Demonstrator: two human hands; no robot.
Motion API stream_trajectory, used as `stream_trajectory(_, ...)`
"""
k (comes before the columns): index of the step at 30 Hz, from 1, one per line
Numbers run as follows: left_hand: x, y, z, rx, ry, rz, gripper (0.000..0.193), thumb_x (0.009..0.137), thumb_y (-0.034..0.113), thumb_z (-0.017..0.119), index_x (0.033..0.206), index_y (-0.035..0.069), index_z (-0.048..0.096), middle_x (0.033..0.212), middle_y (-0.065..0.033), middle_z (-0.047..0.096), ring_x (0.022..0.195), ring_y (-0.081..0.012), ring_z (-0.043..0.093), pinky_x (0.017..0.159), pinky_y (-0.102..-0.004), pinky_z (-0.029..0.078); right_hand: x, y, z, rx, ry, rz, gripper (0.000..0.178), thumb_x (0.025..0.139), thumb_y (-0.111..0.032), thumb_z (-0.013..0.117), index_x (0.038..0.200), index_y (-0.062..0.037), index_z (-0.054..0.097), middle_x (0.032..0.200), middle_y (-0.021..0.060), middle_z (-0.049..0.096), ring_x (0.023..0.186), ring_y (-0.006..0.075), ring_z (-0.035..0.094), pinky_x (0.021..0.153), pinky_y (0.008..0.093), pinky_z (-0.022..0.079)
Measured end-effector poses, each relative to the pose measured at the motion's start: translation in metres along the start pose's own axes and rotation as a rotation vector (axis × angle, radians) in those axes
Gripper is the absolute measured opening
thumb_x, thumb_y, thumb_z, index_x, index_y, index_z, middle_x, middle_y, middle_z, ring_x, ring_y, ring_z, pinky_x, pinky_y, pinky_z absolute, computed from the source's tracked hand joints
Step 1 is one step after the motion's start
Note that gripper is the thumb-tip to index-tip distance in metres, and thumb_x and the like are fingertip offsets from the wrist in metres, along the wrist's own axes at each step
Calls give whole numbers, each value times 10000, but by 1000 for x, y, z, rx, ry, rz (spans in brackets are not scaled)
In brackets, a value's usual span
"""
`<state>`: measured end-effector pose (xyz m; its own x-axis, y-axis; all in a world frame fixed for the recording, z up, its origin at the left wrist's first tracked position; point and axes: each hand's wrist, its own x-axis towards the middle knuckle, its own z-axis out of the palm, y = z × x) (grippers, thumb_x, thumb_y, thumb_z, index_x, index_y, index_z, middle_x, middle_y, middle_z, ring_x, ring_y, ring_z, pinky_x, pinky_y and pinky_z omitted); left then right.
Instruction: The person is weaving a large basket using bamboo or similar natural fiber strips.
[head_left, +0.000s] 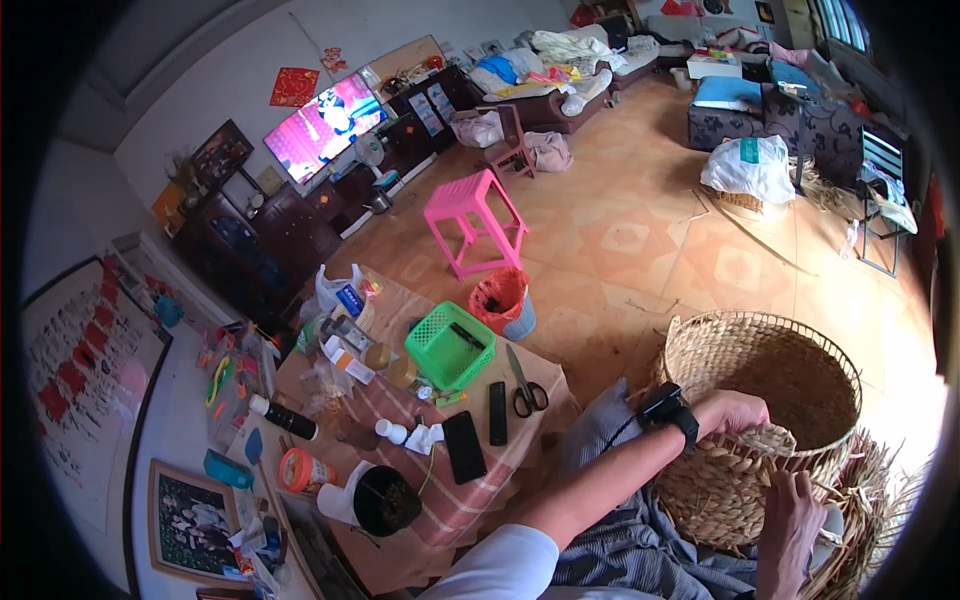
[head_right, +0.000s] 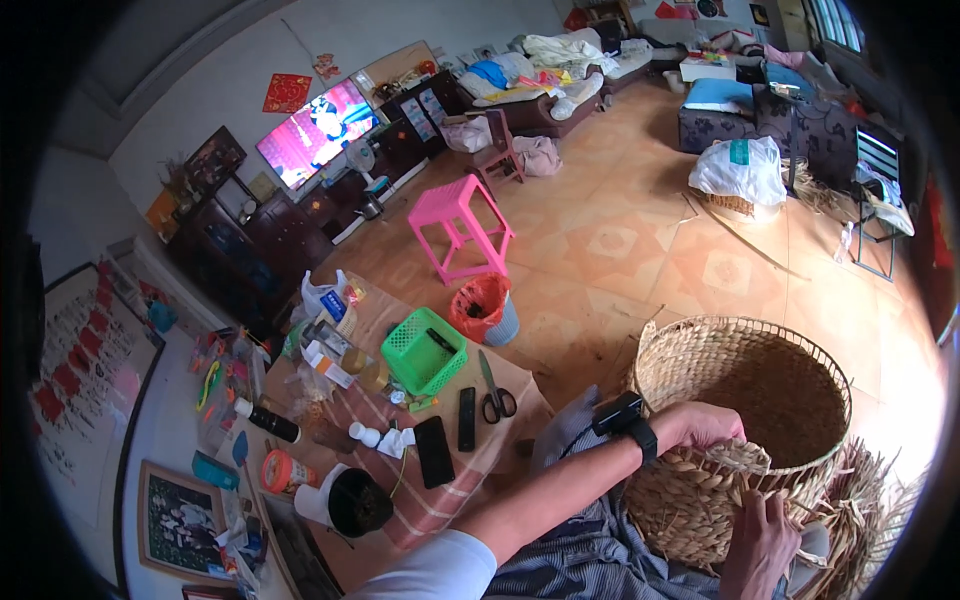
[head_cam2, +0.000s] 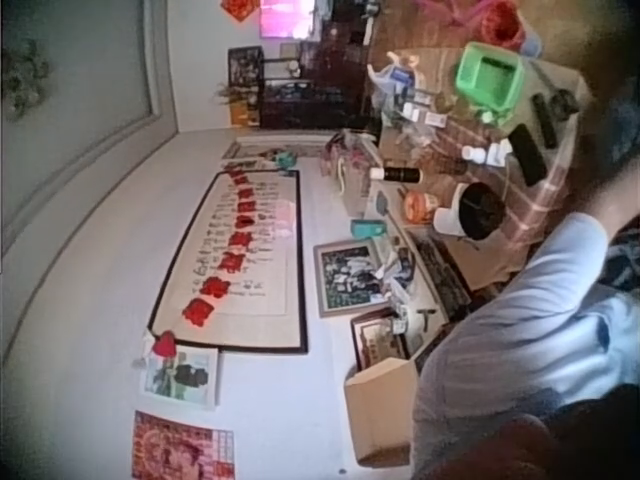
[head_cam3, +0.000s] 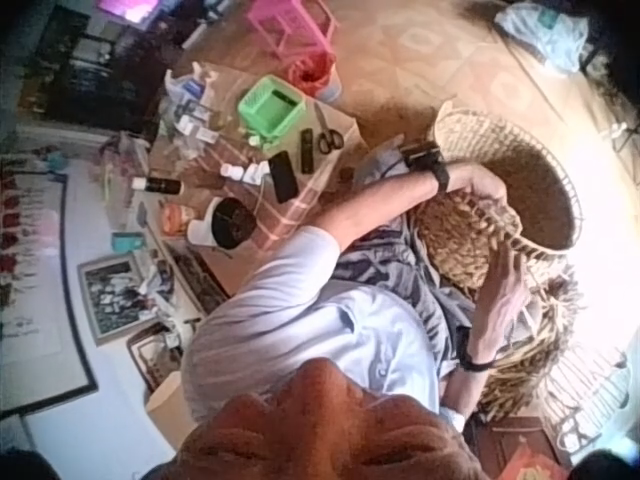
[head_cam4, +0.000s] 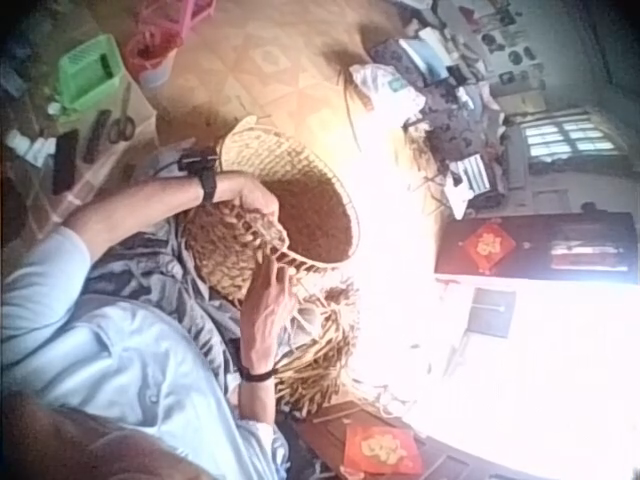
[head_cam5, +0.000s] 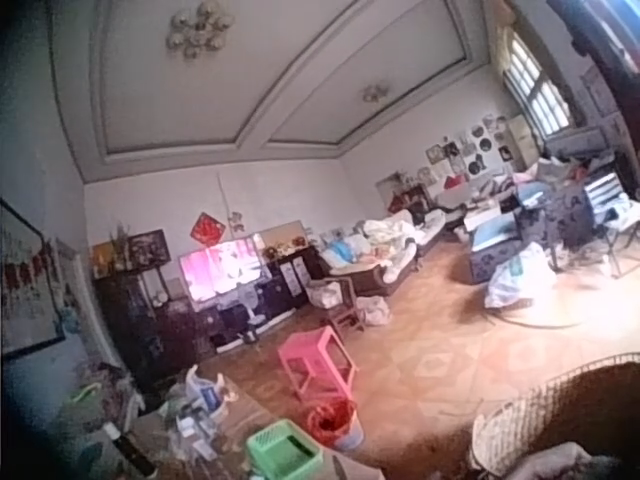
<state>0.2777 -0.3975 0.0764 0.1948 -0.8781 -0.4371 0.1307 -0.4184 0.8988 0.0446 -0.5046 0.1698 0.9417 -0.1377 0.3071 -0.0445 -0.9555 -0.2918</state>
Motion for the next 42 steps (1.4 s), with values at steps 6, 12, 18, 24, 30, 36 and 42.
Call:
stream_trajectory(6,4,-3,6,18,39,65,154,853,125,655,856,64,797,696,-43,718,519,-139,603,459,-358,446,16,6,20,97,41,-12,132,879,-72,725,967,-67,627,861,153,604,718,386,642,605,476,481)
stream_trajectory(12,-2,-4,8,97,143,148,156,849,115,683,947,65,794,669,-5,663,540,-118,549,484,-335,415,64,36,-2,441,-22,286,77,810,-62,731,748,-24,706,705,159,661,653,336,681,619,415,522)
stream_trajectory(18,-8,12,18,107,479,92,244,770,17,660,1003,-12,723,930,-121,727,885,-198,673,743,-363,537,113,100,44,168,-291,-18,156,782,-71,728,917,-22,789,786,177,740,669,297,710,660,401,549)
stream_trajectory(24,-8,-2,16,133,562,418,193,786,41,658,972,-3,680,924,-151,717,863,-251,685,728,-389,543,143,105,56,306,-833,-181,250,833,-184,784,1068,-103,817,848,164,777,710,111,715,672,365,567)
stream_trajectory(30,0,-2,22,323,619,477,359,805,93,746,1108,-31,598,972,-116,669,923,-220,642,794,-388,531,138,89,42,-142,-385,-232,211,852,-178,742,1025,-71,799,771,134,739,714,273,720,661,432,553)
stream_trajectory(36,-23,-4,6,-12,469,344,506,843,146,850,1230,-4,561,1128,-95,645,1012,-183,619,881,-342,522,175,129,41,-112,236,-134,478,905,-65,623,1371,1,539,956,196,675,798,396,674,713,520,526)
stream_trajectory(42,-28,9,7,-70,514,261,368,851,75,828,1131,-4,603,1015,-81,689,949,-181,667,831,-321,536,147,101,23,-220,-18,-235,208,859,-144,693,995,-1,629,797,208,685,765,399,695,667,476,544)
